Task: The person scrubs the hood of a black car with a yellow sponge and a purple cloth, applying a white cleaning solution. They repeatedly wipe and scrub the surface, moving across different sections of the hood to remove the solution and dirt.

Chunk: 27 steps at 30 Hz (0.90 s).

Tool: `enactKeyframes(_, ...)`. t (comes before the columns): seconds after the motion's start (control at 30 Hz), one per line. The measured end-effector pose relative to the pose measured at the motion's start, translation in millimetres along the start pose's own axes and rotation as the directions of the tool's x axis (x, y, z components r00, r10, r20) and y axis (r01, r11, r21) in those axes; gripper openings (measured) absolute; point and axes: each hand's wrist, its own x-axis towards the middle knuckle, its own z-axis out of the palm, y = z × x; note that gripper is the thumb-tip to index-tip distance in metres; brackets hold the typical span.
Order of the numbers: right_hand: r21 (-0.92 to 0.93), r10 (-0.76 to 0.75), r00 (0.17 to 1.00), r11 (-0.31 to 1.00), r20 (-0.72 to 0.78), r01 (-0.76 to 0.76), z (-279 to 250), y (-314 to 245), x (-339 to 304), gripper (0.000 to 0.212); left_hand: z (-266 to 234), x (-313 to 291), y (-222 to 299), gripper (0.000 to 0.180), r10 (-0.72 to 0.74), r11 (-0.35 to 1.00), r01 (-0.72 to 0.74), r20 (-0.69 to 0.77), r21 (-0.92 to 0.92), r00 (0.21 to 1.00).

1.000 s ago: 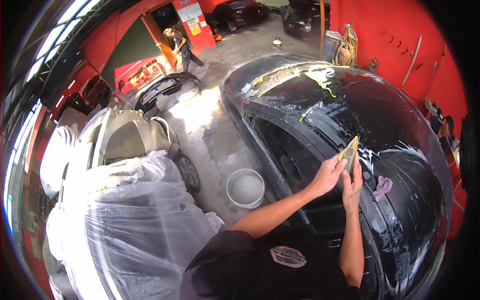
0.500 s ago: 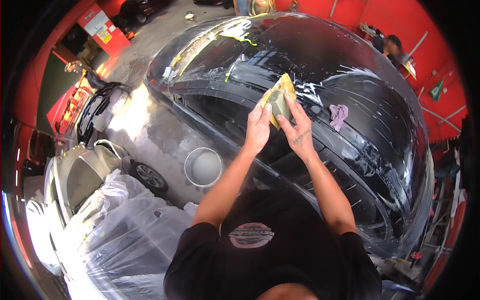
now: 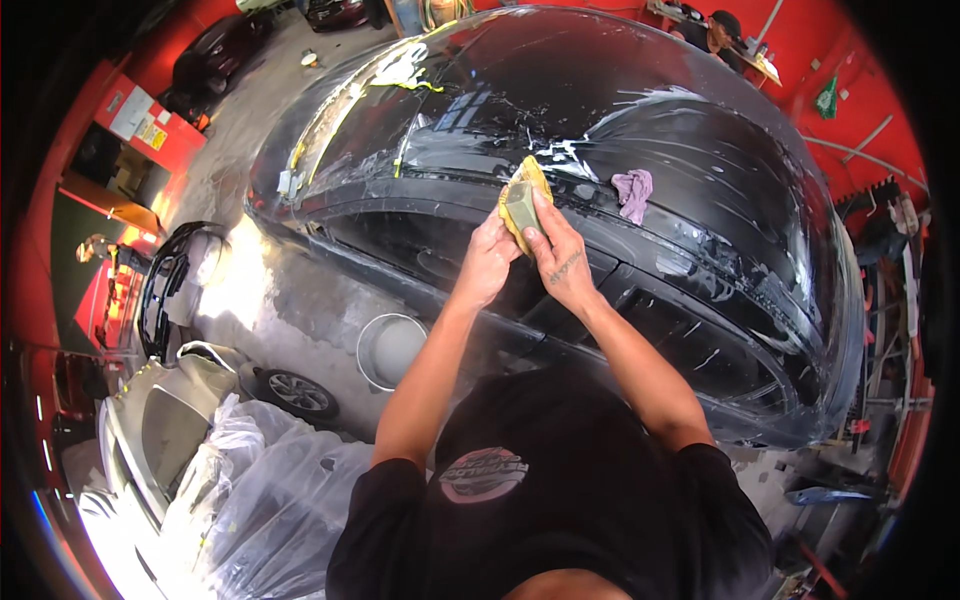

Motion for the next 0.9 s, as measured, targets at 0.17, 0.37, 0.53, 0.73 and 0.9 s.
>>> enactKeyframes(0.17, 0.057, 0.054, 0.998, 0.997, 0.021, -0.055, -7.5, -2.9, -2.3, 0.056, -3.7, 3.6, -8.8, 0.055, -0.045, 0.989, 0.046, -0.011, 0.142, 0.999)
enactKeyframes(0.37, 0.076, 0.062, 0.996, 0.995, 0.058, -0.067, -11.0, -1.2, -1.3, 0.057, -3.1, 1.2, -11.8, 0.054, -0.066, 0.98, 0.072, -0.038, 0.187, 0.997)
enactKeyframes(0.53, 0.081, 0.075, 0.997, 0.994, 0.024, -0.077, -16.9, 3.1, -6.1, 0.057, 14.8, 4.2, -20.1, 0.057, -0.019, 0.963, 0.041, -0.085, 0.266, 0.996)
enactKeyframes(0.73, 0.073, 0.041, 0.997, 0.996, 0.068, -0.046, -24.3, 12.3, -17.1, 0.06, 21.1, 12.4, -24.4, 0.061, 0.087, 0.939, -0.038, -0.128, 0.341, 0.988)
enactKeyframes(0.9, 0.123, 0.085, 0.996, 0.989, 0.013, -0.086, -28.0, 3.8, -13.8, 0.06, 24.2, 21.8, -22.3, 0.061, 0.15, 0.919, -0.099, -0.107, 0.381, 0.983)
